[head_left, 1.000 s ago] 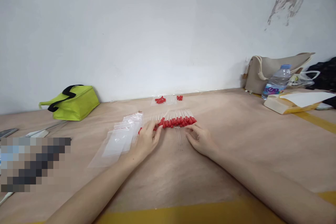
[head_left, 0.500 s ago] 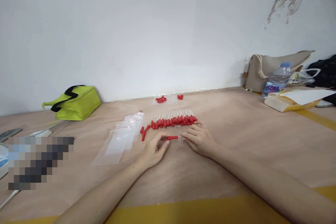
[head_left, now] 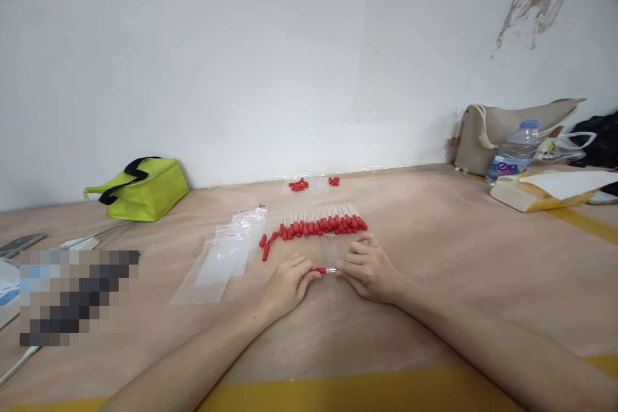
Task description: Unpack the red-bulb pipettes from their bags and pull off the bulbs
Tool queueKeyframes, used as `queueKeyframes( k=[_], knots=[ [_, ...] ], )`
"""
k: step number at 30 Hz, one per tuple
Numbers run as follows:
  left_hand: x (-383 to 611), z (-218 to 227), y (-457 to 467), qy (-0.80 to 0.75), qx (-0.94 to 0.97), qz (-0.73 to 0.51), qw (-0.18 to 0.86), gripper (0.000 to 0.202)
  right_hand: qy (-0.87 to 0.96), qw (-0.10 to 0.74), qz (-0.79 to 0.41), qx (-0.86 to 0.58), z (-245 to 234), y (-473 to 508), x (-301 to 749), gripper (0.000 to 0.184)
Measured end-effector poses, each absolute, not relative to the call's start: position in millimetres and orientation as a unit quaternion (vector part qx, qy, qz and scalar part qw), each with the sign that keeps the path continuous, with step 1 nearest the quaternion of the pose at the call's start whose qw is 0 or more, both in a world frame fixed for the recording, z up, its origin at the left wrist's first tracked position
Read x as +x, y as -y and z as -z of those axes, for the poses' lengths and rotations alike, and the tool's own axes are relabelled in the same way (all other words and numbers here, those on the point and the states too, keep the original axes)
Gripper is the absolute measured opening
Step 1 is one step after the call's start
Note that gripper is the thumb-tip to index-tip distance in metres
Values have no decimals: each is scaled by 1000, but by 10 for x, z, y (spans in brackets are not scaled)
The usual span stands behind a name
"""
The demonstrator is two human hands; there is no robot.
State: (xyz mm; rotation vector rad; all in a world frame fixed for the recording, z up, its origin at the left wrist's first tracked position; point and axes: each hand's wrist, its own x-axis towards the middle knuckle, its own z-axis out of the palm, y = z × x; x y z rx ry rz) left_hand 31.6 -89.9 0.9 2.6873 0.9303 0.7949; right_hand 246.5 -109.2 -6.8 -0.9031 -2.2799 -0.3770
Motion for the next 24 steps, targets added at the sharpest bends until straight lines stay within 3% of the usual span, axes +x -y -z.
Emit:
queueKeyframes(
  k=[14,20,24],
  knots=[
    [235,-4,930,-308,901,-298,70,24,871,318,137,-348,70,1098,2552,21],
    [-237,-201,527,-482,764,-429,20,18,778,386,83,-488,160,981,2766,21],
    [-444,-198,249,-548,719,-427,3,22,757,386,46,-525,191,946,2701,24]
  ],
)
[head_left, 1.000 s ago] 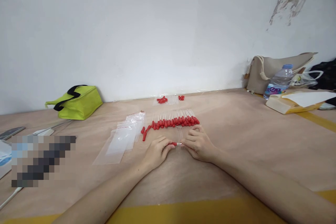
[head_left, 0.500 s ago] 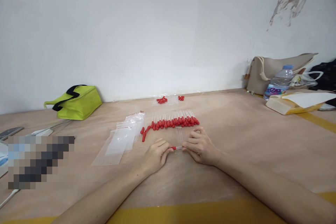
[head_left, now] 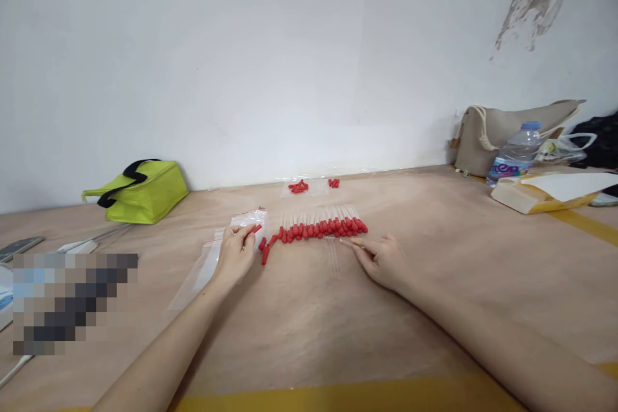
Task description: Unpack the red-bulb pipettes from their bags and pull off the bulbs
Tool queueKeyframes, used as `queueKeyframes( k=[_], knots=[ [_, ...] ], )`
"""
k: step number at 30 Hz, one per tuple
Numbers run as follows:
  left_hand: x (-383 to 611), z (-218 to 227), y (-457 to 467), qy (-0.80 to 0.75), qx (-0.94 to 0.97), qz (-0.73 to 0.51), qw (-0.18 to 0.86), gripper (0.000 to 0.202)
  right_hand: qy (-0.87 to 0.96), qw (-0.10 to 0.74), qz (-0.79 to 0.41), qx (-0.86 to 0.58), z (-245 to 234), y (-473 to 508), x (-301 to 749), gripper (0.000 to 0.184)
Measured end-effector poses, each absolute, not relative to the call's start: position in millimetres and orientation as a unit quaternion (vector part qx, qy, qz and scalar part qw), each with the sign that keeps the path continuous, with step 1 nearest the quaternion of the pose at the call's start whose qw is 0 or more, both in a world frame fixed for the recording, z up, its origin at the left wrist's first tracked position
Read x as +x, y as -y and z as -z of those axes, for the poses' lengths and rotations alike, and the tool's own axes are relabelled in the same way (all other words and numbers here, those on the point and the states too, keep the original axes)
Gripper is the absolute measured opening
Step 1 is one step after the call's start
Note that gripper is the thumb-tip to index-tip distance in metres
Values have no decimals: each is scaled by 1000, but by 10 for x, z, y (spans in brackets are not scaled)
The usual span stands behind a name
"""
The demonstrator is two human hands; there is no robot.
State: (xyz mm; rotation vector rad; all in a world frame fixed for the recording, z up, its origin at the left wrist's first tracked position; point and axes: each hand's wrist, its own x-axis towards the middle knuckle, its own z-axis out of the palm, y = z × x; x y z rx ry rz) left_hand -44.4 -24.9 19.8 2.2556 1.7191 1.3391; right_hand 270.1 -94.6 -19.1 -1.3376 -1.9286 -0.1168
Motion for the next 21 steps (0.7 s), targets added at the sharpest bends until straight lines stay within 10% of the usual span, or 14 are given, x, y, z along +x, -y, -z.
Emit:
queueKeyframes(
  k=[15,21],
  knots=[
    [-159,-162,401,-496,772,-395,-47,20,780,327,61,-530,128,907,2520,18],
    [300,-149,926,-317,907,-244,133,16,807,311,62,-498,84,991,2489,19]
  ],
)
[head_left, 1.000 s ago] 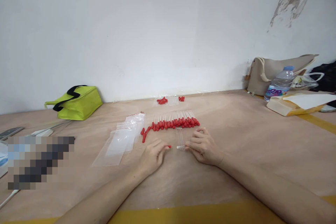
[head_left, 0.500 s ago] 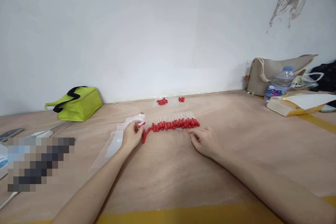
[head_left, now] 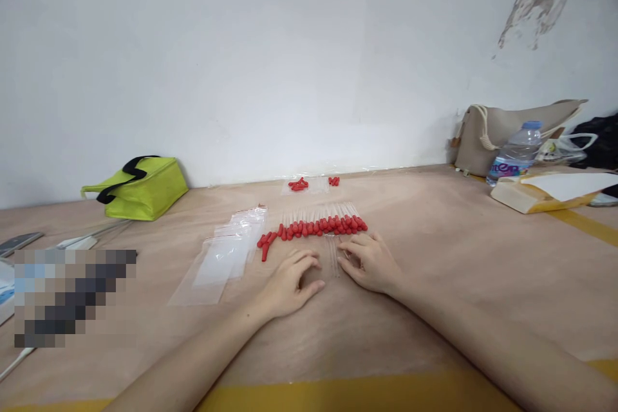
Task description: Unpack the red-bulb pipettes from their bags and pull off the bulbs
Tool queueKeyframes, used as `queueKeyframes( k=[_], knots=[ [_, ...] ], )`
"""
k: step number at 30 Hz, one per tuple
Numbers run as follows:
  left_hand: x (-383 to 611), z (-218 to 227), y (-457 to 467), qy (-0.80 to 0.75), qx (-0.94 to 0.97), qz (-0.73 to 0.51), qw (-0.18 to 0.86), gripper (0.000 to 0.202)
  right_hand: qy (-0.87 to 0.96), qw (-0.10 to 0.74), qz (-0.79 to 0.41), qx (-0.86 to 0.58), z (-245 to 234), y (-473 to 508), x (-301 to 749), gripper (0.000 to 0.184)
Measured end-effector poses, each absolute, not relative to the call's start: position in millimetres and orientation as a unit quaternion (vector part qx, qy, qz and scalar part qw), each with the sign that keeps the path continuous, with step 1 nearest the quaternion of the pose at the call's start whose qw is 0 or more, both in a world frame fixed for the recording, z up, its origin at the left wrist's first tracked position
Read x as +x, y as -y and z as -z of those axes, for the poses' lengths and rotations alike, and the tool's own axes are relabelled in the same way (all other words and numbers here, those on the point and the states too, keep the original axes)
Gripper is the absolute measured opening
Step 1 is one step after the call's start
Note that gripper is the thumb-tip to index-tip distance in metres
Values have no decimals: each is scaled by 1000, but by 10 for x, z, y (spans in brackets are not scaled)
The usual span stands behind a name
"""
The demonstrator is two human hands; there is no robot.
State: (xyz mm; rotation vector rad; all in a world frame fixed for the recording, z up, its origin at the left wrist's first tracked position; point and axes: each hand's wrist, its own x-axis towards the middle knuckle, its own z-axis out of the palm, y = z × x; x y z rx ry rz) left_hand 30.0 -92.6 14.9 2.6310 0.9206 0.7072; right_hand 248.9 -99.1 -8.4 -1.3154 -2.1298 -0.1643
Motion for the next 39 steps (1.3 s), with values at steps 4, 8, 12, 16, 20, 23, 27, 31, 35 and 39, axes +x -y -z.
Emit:
queueKeyframes(
  k=[4,8,12,16,20,23,27,31,35,39],
  knots=[
    [380,-89,950,-307,910,-225,166,26,820,292,58,-489,60,1021,2485,28],
    [360,-79,925,-325,905,-207,182,36,829,282,53,-480,57,1027,2474,33],
    [355,-90,941,-332,902,-203,189,33,801,313,58,-507,70,1000,2496,22],
    [349,-97,954,-339,896,-208,198,26,742,357,68,-563,48,882,2621,15],
    [344,-103,954,-344,893,-200,211,23,719,337,101,-600,3,706,2785,21],
    [348,-108,953,-343,893,-199,212,21,731,300,132,-598,-1,608,2849,25],
    [351,-117,953,-342,893,-201,211,19,749,302,154,-569,20,558,2854,18],
    [349,-128,955,-344,893,-202,207,18,742,341,177,-550,-21,563,2850,20],
    [349,-125,960,-340,896,-198,203,17,700,427,164,-548,-109,633,2849,21],
    [349,-106,952,-353,891,-222,179,20,712,498,104,-485,-91,823,2753,21]
  ],
)
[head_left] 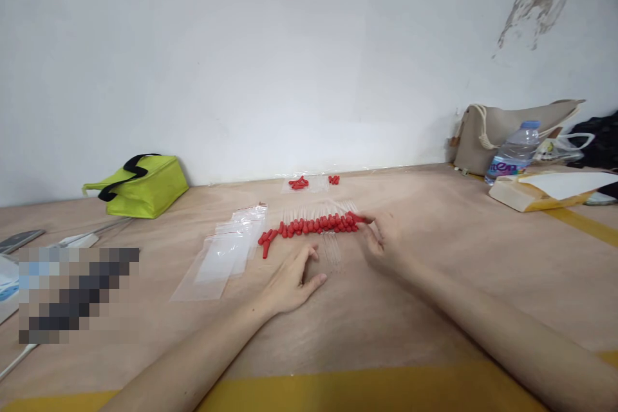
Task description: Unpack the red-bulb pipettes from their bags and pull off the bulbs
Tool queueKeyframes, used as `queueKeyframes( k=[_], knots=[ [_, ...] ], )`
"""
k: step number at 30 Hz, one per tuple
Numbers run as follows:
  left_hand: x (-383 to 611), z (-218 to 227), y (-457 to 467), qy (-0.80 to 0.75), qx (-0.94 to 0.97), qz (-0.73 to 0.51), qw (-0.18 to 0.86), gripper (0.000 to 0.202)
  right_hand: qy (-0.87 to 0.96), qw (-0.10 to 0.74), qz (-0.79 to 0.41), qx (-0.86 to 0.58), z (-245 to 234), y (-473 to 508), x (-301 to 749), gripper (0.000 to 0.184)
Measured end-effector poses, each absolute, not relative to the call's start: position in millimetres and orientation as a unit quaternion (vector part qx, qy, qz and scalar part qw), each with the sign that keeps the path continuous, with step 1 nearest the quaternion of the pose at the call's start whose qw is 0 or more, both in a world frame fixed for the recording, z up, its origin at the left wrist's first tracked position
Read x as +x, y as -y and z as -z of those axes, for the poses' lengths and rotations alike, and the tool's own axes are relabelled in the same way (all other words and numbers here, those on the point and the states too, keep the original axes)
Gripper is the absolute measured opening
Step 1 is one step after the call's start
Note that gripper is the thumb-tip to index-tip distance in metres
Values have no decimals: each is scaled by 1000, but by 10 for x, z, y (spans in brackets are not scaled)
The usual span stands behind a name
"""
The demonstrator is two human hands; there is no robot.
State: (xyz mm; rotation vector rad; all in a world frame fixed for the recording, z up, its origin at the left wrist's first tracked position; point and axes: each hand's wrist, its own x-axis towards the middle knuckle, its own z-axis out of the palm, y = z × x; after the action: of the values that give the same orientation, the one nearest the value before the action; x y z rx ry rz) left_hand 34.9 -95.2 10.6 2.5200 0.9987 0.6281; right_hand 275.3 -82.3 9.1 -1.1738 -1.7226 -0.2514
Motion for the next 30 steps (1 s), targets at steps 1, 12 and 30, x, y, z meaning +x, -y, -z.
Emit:
queueKeyframes(
  k=[1,12,30],
  knots=[
    [345,-101,944,-365,883,-253,151,23,723,503,86,-465,-65,881,2712,20],
    [237,3,820,-319,903,-280,-62,22,828,418,-31,-371,93,1143,2467,20],
    [262,4,920,-289,918,-272,12,26,858,343,88,-372,112,1144,2476,21]
  ],
)
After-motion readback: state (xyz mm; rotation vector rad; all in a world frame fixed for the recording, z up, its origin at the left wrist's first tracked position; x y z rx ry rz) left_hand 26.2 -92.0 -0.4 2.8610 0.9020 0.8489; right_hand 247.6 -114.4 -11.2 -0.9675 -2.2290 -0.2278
